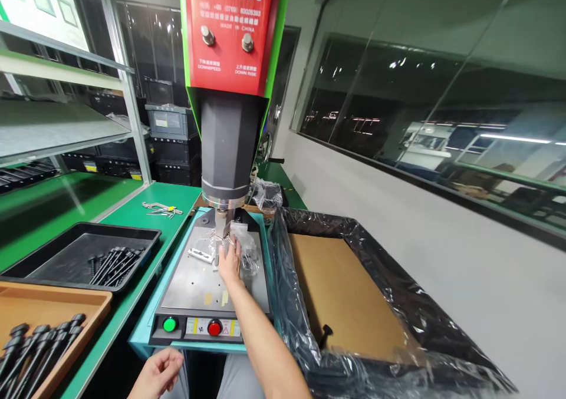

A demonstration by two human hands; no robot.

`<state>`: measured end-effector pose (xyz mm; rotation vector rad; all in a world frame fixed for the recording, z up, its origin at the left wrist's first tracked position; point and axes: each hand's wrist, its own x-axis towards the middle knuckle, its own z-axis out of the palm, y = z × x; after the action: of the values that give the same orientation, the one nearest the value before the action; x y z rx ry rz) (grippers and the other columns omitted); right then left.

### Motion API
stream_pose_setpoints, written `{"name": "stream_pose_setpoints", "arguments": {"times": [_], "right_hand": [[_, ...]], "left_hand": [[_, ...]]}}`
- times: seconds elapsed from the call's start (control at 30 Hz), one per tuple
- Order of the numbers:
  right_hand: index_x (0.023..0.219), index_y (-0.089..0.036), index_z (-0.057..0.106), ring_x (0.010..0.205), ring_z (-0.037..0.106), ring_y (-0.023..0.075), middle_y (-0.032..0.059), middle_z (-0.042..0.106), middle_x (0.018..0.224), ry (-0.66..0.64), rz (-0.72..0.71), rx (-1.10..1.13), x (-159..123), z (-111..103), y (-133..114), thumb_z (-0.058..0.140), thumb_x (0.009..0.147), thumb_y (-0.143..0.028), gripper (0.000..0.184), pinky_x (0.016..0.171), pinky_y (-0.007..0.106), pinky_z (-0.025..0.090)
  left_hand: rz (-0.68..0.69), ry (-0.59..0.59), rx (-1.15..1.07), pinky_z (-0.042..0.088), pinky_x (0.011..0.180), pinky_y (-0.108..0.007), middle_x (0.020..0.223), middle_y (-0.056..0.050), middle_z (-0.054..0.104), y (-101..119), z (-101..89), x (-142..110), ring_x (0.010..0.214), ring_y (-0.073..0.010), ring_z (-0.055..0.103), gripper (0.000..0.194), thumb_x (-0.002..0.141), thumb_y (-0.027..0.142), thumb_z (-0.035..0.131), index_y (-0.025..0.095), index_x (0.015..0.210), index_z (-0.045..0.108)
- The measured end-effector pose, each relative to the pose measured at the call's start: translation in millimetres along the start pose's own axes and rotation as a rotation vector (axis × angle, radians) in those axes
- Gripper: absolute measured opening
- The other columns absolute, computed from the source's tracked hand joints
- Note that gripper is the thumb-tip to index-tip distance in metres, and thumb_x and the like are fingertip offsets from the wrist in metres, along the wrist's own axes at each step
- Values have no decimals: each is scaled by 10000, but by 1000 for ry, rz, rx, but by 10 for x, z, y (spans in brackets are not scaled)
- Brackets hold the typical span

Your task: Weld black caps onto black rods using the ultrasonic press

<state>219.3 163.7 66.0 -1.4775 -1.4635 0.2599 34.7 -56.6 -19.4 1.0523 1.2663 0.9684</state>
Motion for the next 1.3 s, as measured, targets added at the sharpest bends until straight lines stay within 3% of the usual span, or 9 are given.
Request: {"name": "stream_pose_setpoints", "arguments": {"times": [0.17,0.47,0.6,0.8,0.9,1.0,1.07,1.13,1.3], "right_hand": [[1378,-195,434,1283,417,272,150,466,1369,-2,-11,65,164,-86,-154,470,884,-352,519,1054,435,345],[981,-162,672,1060,567,263,125,657,1054,-48,-56,164,482,-148,-332,552,791,-314,271,966,399,415],[922,-167,653,1112,529,265,133,622,1112,-2,-61,187,464,-238,-406,579,755,-277,213,1000,405,381],[935,-192,628,961,558,251,80,613,971,20,44,274,-257,-499,-395,654,714,-290,242,891,398,432],[890,-193,607,755,566,194,31,605,816,-166,303,576,-759,-610,-375,671,725,-361,244,679,317,467],[885,-186,606,618,529,137,8,601,767,-405,516,903,-1099,-732,-420,696,733,-409,285,557,258,428],[914,-188,616,627,528,123,3,609,791,-427,492,978,-1208,-822,-480,737,722,-378,296,584,252,436],[920,-198,624,685,544,130,0,613,804,-394,381,970,-1256,-907,-551,764,710,-329,284,641,258,454],[939,-214,615,712,567,144,-2,630,816,-439,247,916,-1345,-1047,-714,776,692,-273,302,635,259,472]], "left_hand": [[-3,9,-25,291,452,-222,467,17,510,-75,-11,1,422,-99,393,530,648,690,651,167,661,568],[-7,17,-57,274,436,-218,442,26,494,-102,-16,-26,399,-84,357,554,616,712,661,168,646,558],[-11,12,-37,300,436,-221,463,17,515,-72,-14,-27,407,-96,393,553,618,717,654,173,649,561],[64,-52,71,390,495,-238,518,9,535,196,-23,2,482,-129,472,447,741,622,610,180,677,587],[173,5,149,491,658,-284,691,-35,636,487,-9,35,670,-185,596,370,802,547,580,186,824,658],[260,-15,165,475,914,-350,1089,-93,669,774,35,66,998,-239,614,404,792,467,618,195,1088,652],[246,-125,163,472,926,-351,1158,-99,653,911,80,71,1016,-236,613,422,802,423,611,191,1153,630],[240,-203,199,488,864,-326,1058,-88,686,999,128,60,934,-221,626,350,815,388,591,181,1089,660],[310,-212,278,467,766,-287,863,-56,681,1111,204,25,817,-201,599,225,822,345,567,172,903,685]]}}
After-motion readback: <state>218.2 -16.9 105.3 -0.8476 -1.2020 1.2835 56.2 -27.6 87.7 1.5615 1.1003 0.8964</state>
